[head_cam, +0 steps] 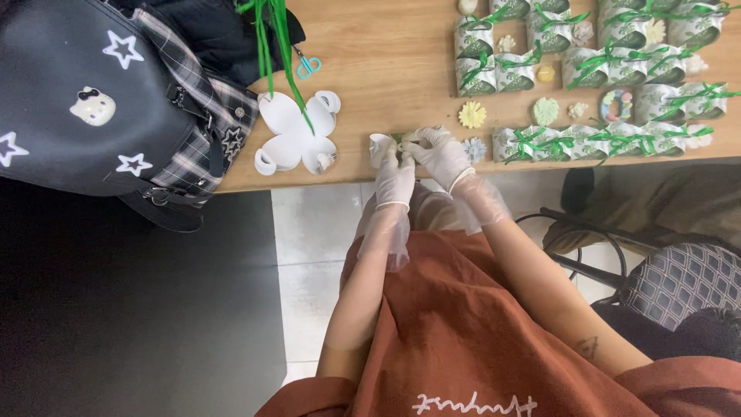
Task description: Packaging small favor boxes and tying decorative ribbons.
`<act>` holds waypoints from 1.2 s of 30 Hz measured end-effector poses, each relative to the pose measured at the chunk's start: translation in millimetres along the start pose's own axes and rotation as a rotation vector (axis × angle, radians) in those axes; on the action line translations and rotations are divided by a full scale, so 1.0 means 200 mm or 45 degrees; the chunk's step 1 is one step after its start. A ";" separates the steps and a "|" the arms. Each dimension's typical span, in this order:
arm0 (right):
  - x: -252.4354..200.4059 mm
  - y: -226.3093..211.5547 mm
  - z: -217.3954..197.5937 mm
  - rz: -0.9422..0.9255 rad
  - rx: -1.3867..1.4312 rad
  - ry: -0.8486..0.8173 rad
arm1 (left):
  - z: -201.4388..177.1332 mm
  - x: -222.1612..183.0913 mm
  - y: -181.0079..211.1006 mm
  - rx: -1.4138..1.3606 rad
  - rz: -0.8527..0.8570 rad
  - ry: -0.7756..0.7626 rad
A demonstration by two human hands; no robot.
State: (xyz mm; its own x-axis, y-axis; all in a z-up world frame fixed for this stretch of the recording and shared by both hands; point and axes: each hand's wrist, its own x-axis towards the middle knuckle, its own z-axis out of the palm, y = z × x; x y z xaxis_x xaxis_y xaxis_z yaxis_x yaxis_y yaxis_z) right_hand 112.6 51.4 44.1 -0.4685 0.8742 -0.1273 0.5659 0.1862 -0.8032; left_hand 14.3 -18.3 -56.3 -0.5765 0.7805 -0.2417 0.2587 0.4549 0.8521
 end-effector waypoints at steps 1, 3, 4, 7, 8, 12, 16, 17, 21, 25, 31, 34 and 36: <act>0.00 0.06 0.04 0.007 -0.001 -0.003 | 0.02 0.01 -0.03 0.000 -0.006 -0.005; 0.00 0.17 0.12 0.254 0.645 0.010 | 0.04 0.02 -0.11 -0.100 -0.020 -0.029; 0.00 0.19 0.16 0.267 0.647 0.008 | 0.04 0.01 -0.13 -0.095 -0.031 -0.037; -0.02 0.18 0.21 0.346 0.914 0.151 | 0.03 -0.02 -0.14 -0.159 0.095 0.017; -0.03 0.12 0.18 0.357 0.747 0.192 | 0.01 -0.03 -0.12 -0.154 0.085 0.025; -0.04 0.03 0.14 0.279 0.399 0.208 | -0.11 -0.10 0.12 -0.089 -0.051 0.014; -0.04 0.06 0.13 0.248 0.346 0.142 | -0.08 -0.10 0.08 0.042 -0.033 0.032; -0.04 0.07 0.13 0.159 0.343 0.124 | -0.08 -0.10 0.07 0.085 0.024 0.070; -0.05 0.10 0.14 0.121 0.487 0.124 | -0.14 -0.07 0.12 0.138 -0.013 0.112; -0.06 -0.01 0.10 0.377 0.262 0.098 | -0.17 0.03 0.10 0.224 -0.059 0.077; -0.04 -0.03 0.09 0.121 0.201 0.177 | -0.15 0.09 0.08 0.218 0.236 0.125; -0.03 -0.02 0.10 0.091 0.275 0.202 | -0.16 0.07 0.13 0.256 0.340 0.141; -0.01 -0.08 0.08 0.504 0.346 0.140 | -0.18 0.06 0.18 0.348 0.410 0.125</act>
State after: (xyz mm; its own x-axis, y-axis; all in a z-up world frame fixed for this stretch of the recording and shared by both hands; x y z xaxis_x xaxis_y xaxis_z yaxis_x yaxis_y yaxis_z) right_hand 93.3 39.6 46.9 -0.1706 0.8992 -0.4030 0.4815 -0.2807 -0.8303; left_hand -11.9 -7.7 -11.5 -0.5006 0.8626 0.0730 0.6255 0.3021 0.7193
